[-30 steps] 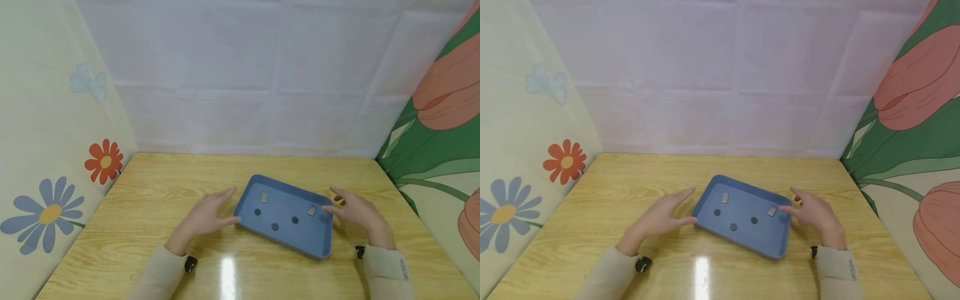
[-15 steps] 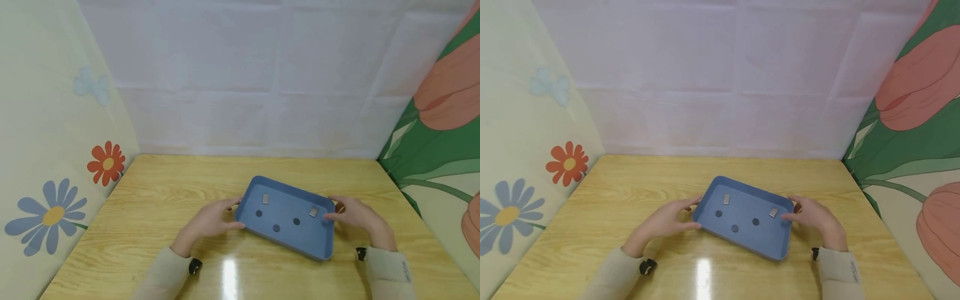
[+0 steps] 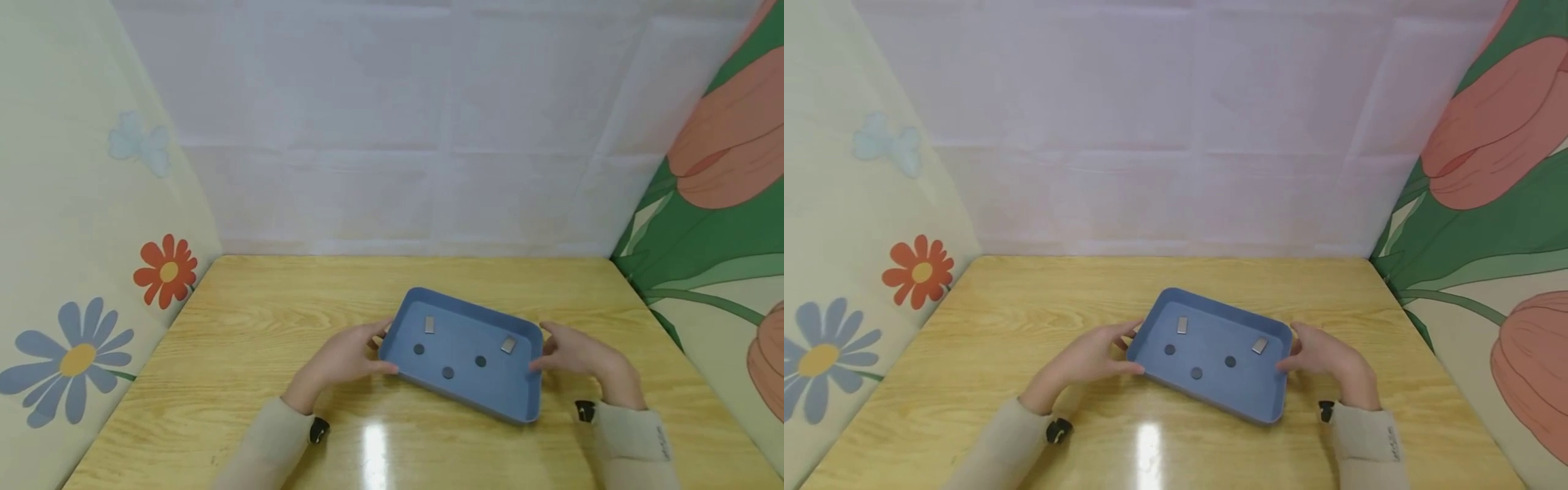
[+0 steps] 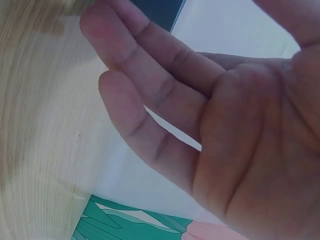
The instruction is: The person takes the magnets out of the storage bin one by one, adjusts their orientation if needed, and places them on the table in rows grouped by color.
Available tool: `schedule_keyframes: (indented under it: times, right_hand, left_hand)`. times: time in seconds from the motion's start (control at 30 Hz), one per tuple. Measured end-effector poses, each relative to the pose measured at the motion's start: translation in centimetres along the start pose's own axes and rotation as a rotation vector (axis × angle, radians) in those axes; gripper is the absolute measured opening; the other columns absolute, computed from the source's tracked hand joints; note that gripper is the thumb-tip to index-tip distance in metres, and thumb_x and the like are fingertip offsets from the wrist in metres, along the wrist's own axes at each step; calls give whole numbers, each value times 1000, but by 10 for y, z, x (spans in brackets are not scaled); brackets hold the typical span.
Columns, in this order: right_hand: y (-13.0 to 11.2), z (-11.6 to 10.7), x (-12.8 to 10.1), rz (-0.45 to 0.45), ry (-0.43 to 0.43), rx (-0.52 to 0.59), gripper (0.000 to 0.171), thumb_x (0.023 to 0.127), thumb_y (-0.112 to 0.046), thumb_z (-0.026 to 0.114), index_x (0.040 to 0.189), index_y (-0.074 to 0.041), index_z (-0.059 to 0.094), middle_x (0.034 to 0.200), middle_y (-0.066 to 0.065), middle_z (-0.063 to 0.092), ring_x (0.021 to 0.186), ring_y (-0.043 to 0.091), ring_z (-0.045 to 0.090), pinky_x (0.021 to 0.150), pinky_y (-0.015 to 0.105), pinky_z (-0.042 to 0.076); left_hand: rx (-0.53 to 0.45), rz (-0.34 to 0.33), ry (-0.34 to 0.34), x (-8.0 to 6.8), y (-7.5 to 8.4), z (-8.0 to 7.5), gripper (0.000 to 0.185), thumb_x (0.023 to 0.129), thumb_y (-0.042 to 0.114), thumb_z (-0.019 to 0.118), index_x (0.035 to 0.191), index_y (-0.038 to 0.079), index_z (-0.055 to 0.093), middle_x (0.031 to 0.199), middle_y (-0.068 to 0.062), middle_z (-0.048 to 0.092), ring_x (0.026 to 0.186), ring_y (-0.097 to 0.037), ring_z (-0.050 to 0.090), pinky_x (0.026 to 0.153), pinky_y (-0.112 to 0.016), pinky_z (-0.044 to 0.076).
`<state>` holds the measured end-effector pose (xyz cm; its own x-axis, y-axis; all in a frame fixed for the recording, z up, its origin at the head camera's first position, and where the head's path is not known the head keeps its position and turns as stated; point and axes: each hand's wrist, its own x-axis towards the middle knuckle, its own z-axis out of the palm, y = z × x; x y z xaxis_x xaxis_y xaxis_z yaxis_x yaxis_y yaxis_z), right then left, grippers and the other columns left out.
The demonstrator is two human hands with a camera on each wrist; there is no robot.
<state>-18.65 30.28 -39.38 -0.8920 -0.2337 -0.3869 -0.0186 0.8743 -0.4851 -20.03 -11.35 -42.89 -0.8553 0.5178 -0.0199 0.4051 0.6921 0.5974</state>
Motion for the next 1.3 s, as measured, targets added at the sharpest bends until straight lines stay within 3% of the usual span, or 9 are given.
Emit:
schedule_keyframes:
  times: [0.2,0.4,0.67,0.87,1.0,1.13,1.3]
  right_hand:
    - [-2,0,1,-18,-6,22,99,90,-27,81,155,16,21,116,22,70,101,27,68,87,48,57]
    - [0,0,1,-28,-3,42,93,91,-24,80,153,14,23,111,18,69,99,25,66,86,46,56]
    - [6,1,2,-51,25,57,86,94,-18,76,154,14,24,115,20,69,103,27,67,89,49,56]
    - [15,3,7,-67,95,72,77,96,-13,72,154,13,28,113,21,66,99,27,67,84,45,56]
    - [19,4,10,-56,145,66,71,99,-11,68,153,13,31,114,23,66,97,27,67,81,42,56]
    - [20,3,12,-26,166,63,68,102,-12,64,155,12,30,120,27,65,100,29,69,81,43,57]
    - [20,2,12,0,195,71,64,104,-12,60,155,12,31,124,31,64,99,31,70,79,43,59]
  left_hand:
    - [-5,-12,-22,5,2,-3,101,80,43,88,160,10,37,126,-9,71,106,-20,71,88,-38,60]
    - [-31,-20,-46,9,2,-3,103,79,42,89,160,8,36,123,-6,71,103,-19,70,86,-36,59]
    - [-40,0,-73,13,6,3,92,81,45,87,154,6,47,124,-7,72,100,-18,69,84,-35,59]
    - [26,5,-49,16,11,8,96,80,50,86,154,3,47,121,-7,75,94,-14,70,76,-29,58]
    - [74,-11,-47,20,17,11,100,80,53,85,155,0,44,119,-10,76,82,-11,69,69,-27,56]
    - [132,-15,-37,24,24,13,99,80,55,84,153,-1,46,124,-12,75,87,-13,72,75,-30,59]
    - [263,31,0,30,32,18,93,80,62,81,143,-2,57,120,-13,76,90,-15,71,81,-34,61]
